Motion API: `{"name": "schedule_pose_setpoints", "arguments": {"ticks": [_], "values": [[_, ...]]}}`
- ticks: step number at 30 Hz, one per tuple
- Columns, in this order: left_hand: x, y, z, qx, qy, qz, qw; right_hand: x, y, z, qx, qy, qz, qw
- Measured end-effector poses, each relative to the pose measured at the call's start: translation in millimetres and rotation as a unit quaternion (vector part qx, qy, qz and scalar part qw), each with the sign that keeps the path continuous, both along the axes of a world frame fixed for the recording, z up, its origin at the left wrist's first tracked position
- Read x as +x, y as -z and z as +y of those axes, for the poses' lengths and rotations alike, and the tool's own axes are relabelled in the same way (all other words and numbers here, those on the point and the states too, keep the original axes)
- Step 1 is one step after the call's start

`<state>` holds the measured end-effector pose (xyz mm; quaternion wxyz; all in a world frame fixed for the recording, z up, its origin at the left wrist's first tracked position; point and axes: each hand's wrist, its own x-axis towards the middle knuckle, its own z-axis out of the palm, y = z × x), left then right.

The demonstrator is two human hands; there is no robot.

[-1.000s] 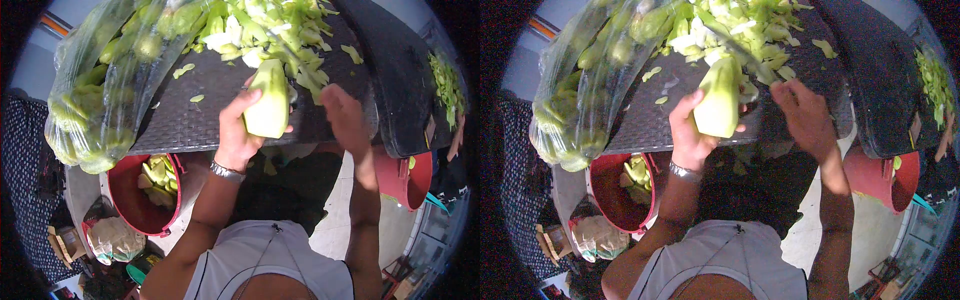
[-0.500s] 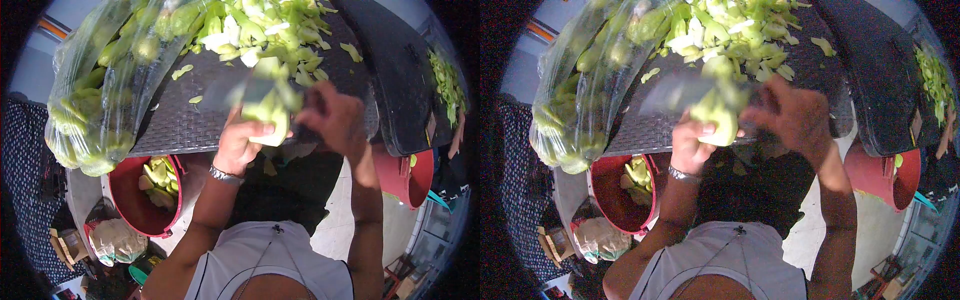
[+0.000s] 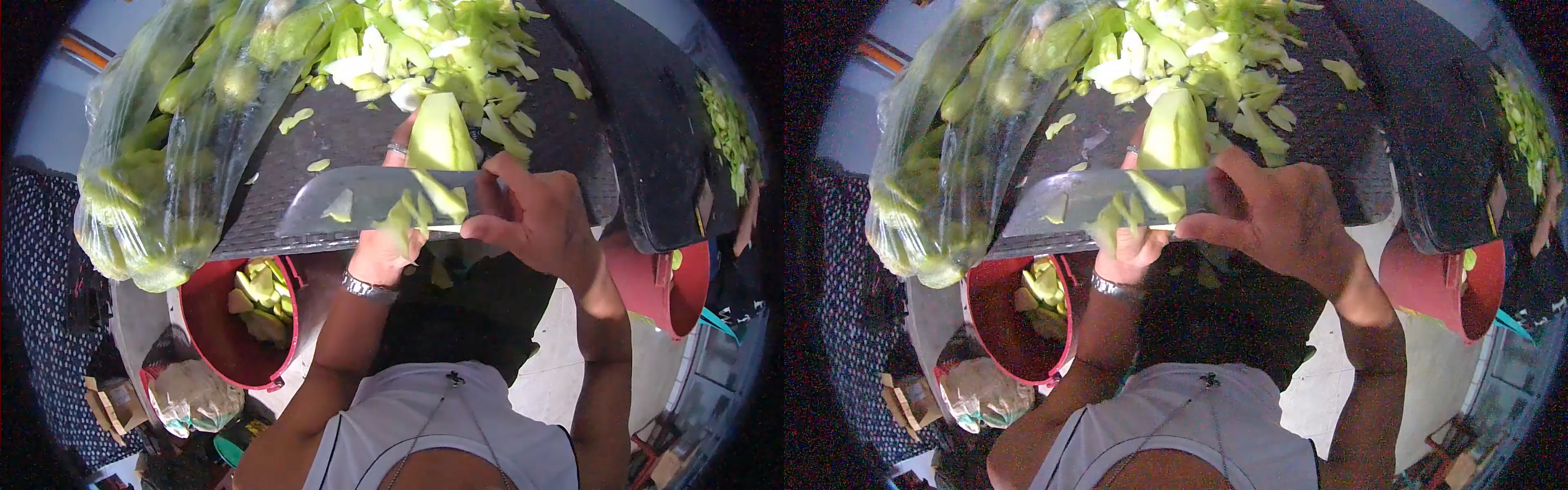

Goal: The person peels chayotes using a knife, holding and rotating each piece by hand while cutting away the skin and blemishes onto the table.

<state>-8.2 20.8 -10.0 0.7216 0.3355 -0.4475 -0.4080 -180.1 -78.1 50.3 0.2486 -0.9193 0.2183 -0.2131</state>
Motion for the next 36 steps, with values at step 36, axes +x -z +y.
{"name": "schedule_pose_setpoints", "arguments": {"ticks": [36], "values": [[6,-11,7,0.175,0.086,0.221,0.956,-10,21,-60,-0.066,0.138,0.05,0.987]]}}
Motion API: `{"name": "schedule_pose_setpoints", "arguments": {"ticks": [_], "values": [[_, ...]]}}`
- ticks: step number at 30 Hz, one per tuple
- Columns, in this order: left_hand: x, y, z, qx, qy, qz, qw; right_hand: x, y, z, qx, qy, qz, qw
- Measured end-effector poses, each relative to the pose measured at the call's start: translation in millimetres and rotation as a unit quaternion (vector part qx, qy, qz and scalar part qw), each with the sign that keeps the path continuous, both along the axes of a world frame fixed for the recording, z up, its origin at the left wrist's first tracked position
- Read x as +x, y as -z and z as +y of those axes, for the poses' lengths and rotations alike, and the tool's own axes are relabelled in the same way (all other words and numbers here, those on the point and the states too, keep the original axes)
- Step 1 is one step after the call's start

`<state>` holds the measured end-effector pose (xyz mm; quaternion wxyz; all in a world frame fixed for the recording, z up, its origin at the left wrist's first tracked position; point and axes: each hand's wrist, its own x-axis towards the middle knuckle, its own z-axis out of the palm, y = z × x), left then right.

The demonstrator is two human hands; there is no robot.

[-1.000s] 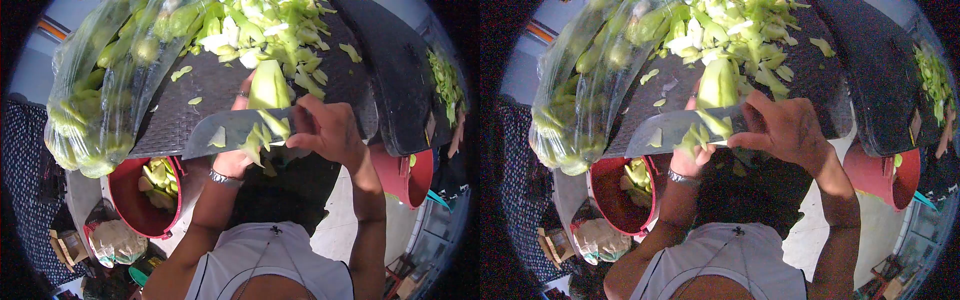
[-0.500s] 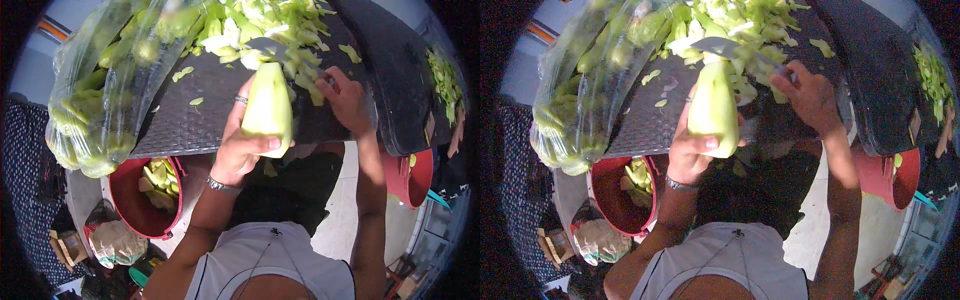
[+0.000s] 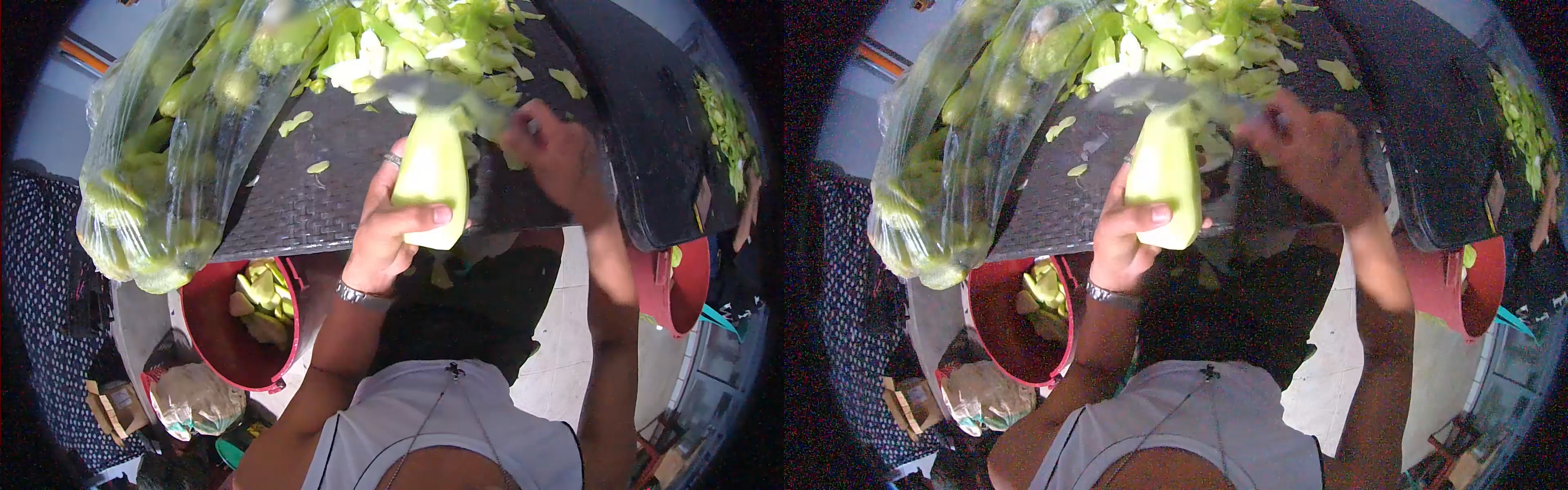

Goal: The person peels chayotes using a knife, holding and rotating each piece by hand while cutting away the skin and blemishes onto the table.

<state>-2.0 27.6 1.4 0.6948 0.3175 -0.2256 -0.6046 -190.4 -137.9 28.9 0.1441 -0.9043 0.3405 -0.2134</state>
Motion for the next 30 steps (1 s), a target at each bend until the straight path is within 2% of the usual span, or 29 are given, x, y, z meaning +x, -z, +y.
{"name": "schedule_pose_setpoints", "arguments": {"ticks": [2,3,5,7,11,14,17,18,20,21,22,23,24,25,27,29,30], "values": [[3,-3,0,-0.028,-0.002,0.003,1.0,-15,24,-44,-0.022,0.09,0.016,0.996],[5,-3,2,-0.034,-0.001,0.012,0.999,-16,27,-48,0.007,0.104,0.027,0.994],[7,-3,3,-0.033,0.0,0.042,0.999,-25,36,-47,0.075,0.139,0.052,0.986],[11,-2,2,-0.026,0.003,0.086,0.996,-18,20,-21,0.074,0.178,0.022,0.981],[20,4,8,-0.032,-0.023,0.076,0.996,-30,21,-13,0.055,0.248,0.002,0.967],[29,5,11,-0.026,-0.037,0.069,0.997,-53,40,-23,-0.055,0.233,0.0,0.971],[33,8,10,-0.039,-0.044,0.075,0.995,-61,20,-3,-0.295,0.208,0.031,0.932],[34,9,11,-0.044,-0.041,0.089,0.994,-60,3,10,-0.32,0.186,-0.012,0.929],[40,19,11,-0.071,-0.019,0.143,0.987,-87,-11,48,-0.032,0.162,-0.031,0.986],[42,23,11,-0.086,-0.011,0.161,0.983,-97,-13,68,0.113,0.145,-0.044,0.982],[44,26,10,-0.104,-0.004,0.179,0.978,-99,-13,83,0.241,0.139,0.055,0.959],[47,28,8,-0.124,0.002,0.195,0.973,-100,-13,97,0.36,0.129,0.15,0.912],[49,32,8,-0.133,0.005,0.211,0.968,-117,21,109,0.283,0.117,0.167,0.937],[48,31,7,-0.135,0.007,0.218,0.967,-140,79,114,0.204,0.105,0.183,0.956],[49,31,8,-0.135,0.009,0.229,0.964,-157,182,108,0.115,0.229,0.21,0.944],[50,31,8,-0.137,0.018,0.234,0.962,-156,228,100,0.024,0.224,0.128,0.966],[50,32,10,-0.133,0.02,0.235,0.963,-149,232,104,-0.015,0.219,0.085,0.972]]}}
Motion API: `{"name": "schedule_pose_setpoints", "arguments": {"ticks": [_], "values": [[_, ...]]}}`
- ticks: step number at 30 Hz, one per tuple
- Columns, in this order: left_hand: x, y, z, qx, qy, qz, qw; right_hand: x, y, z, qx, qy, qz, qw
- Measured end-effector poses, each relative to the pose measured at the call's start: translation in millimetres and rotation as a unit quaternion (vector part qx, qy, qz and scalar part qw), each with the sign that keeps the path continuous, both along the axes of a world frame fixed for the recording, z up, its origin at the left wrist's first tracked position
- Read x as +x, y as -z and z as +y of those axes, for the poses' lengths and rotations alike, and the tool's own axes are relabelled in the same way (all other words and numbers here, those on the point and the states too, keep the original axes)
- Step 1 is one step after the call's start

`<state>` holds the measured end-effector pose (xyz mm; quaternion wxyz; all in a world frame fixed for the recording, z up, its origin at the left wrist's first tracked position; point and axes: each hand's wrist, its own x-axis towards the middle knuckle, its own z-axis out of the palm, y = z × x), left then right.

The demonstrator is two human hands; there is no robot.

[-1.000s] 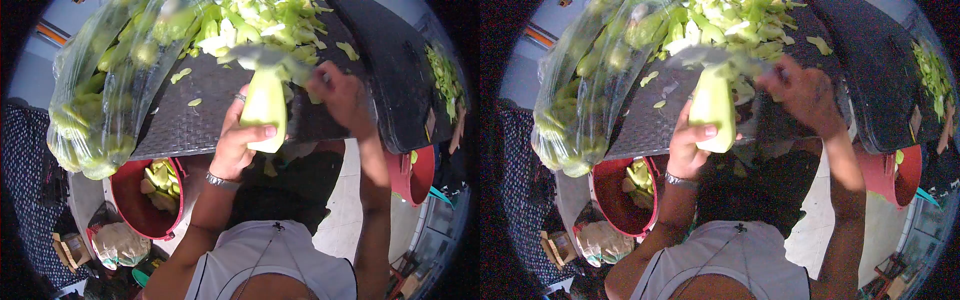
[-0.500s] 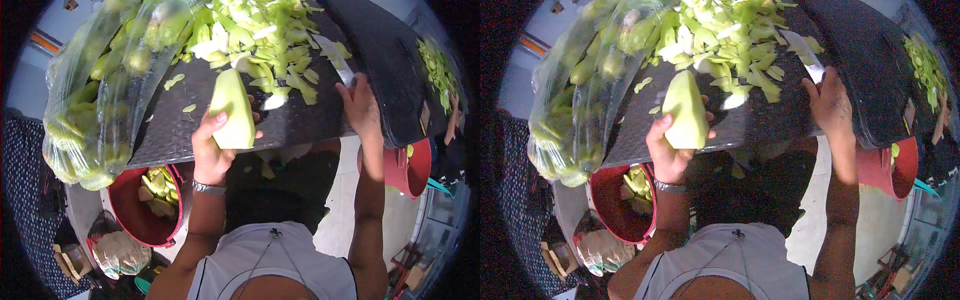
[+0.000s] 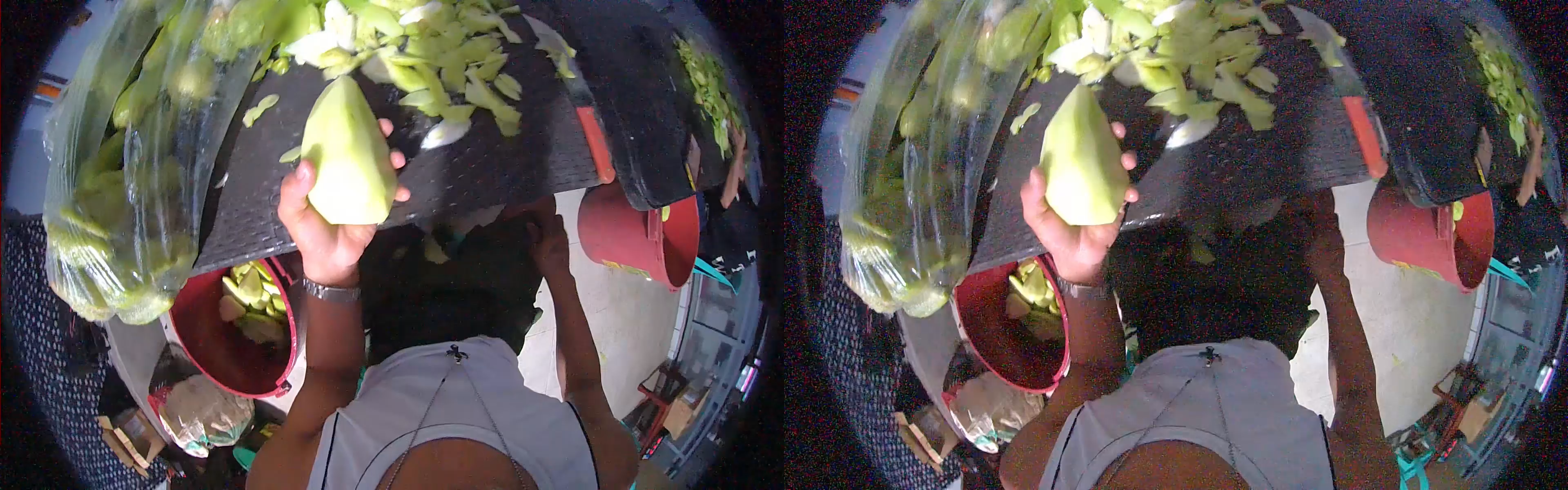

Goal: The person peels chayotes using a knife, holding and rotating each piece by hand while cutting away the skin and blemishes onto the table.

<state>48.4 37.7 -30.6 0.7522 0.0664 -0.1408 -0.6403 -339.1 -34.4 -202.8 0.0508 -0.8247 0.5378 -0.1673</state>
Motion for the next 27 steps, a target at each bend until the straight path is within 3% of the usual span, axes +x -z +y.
{"name": "schedule_pose_setpoints", "arguments": {"ticks": [3,5,7,9,11,12,15,18,21,24,26,27], "values": [[-1,1,2,-0.018,-0.001,0.012,1.0,12,-8,10,0.216,-0.002,-0.172,0.961],[-2,2,0,-0.012,-0.015,-0.004,1.0,61,-20,26,0.142,-0.097,-0.142,0.975],[-4,0,-1,-0.008,-0.026,-0.008,1.0,117,-30,43,0.204,-0.168,-0.171,0.949],[-6,0,0,-0.004,-0.022,-0.004,1.0,158,9,66,0.159,-0.186,-0.09,0.965],[-1,-1,0,-0.002,-0.02,-0.007,1.0,197,-29,76,0.246,-0.187,-0.105,0.945],[-1,-1,2,0.003,-0.019,-0.006,1.0,207,-43,80,0.292,-0.185,-0.11,0.932],[-3,1,1,0.012,-0.022,-0.007,1.0,215,-40,84,0.241,-0.3,-0.14,0.912],[-5,-1,-1,0.015,-0.026,-0.02,0.999,224,-3,79,0.188,-0.385,-0.1,0.898],[-3,0,1,0.009,-0.027,-0.025,0.999,209,0,64,0.28,-0.405,-0.135,0.86],[0,1,0,0.002,-0.031,-0.026,0.999,183,-52,62,0.394,-0.39,-0.103,0.826],[-1,3,1,0.005,-0.029,-0.021,0.999,180,-156,39,0.436,-0.517,-0.153,0.72],[0,2,1,0.005,-0.028,-0.018,0.999,179,-187,26,0.382,-0.518,-0.2,0.739]]}}
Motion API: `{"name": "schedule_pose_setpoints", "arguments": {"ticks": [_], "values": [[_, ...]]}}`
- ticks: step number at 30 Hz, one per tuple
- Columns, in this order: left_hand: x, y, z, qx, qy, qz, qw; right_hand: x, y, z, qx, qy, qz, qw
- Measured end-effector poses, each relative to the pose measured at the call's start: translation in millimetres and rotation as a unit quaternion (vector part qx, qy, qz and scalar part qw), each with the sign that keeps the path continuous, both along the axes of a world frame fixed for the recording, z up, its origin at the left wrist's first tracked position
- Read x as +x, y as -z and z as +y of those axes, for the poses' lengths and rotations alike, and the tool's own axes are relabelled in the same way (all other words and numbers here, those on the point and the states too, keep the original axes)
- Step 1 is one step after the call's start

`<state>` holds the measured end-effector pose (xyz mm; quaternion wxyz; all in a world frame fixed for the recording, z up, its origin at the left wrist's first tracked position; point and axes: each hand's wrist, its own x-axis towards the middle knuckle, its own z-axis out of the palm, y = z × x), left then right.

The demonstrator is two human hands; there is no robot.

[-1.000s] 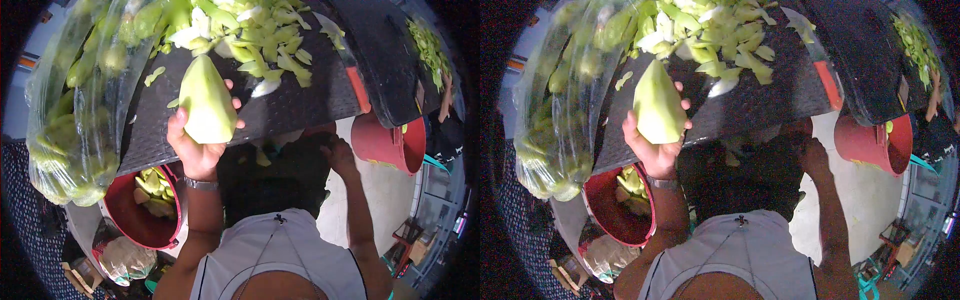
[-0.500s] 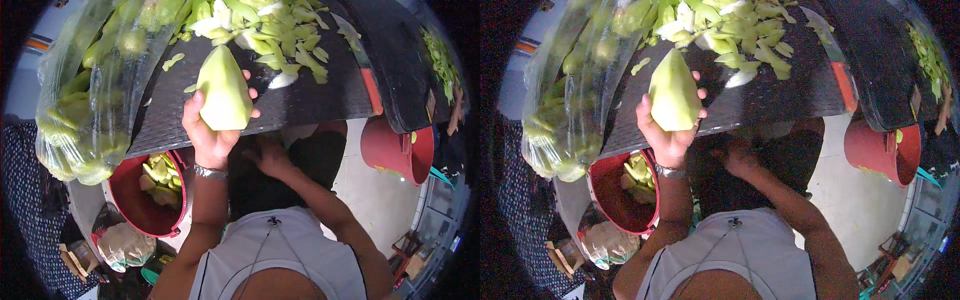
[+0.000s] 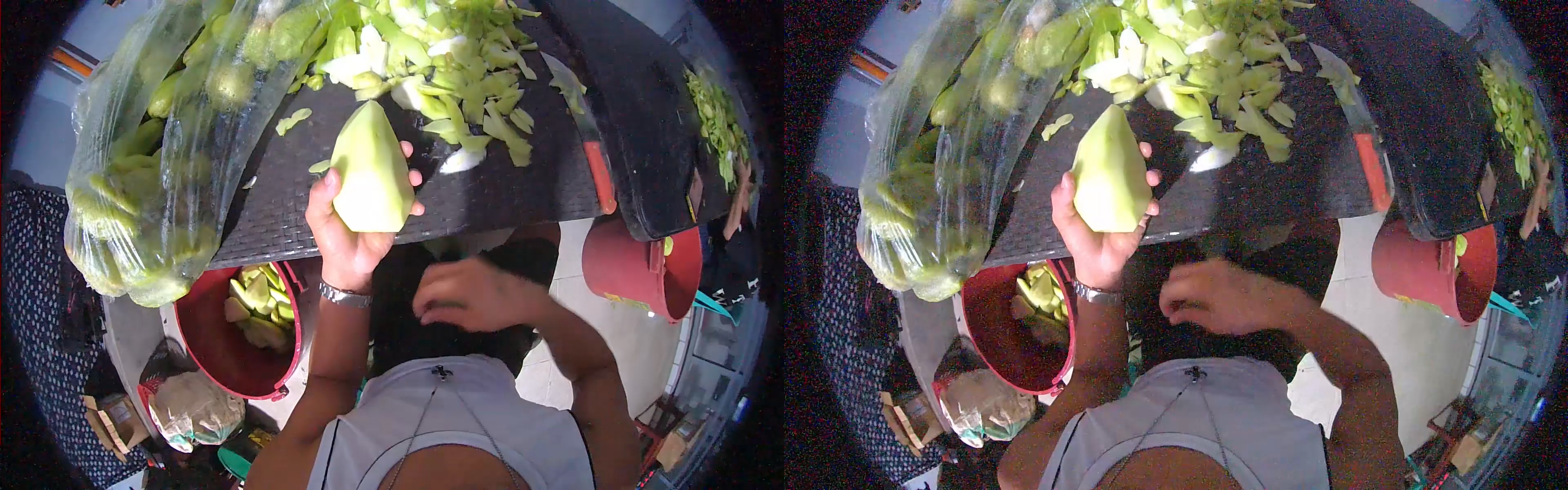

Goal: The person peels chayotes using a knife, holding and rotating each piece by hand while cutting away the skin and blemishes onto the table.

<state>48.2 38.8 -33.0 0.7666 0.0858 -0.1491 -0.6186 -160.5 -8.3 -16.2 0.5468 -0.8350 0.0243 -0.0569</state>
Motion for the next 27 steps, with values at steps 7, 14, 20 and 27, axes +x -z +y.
{"name": "schedule_pose_setpoints", "arguments": {"ticks": [7,14,20,27], "values": [[0,-3,1,0.017,-0.001,-0.004,1.0,-1,-42,-126,-0.484,0.355,-0.121,0.79],[-1,-4,-4,0.013,0.014,0.001,1.0,15,13,-94,-0.47,0.475,0.139,0.731],[0,-2,-7,0.02,0.026,0.015,0.999,99,42,-187,-0.468,0.492,-0.033,0.733],[2,-3,-5,0.032,0.034,0.007,0.999,234,39,-375,-0.527,0.422,-0.333,0.659]]}}
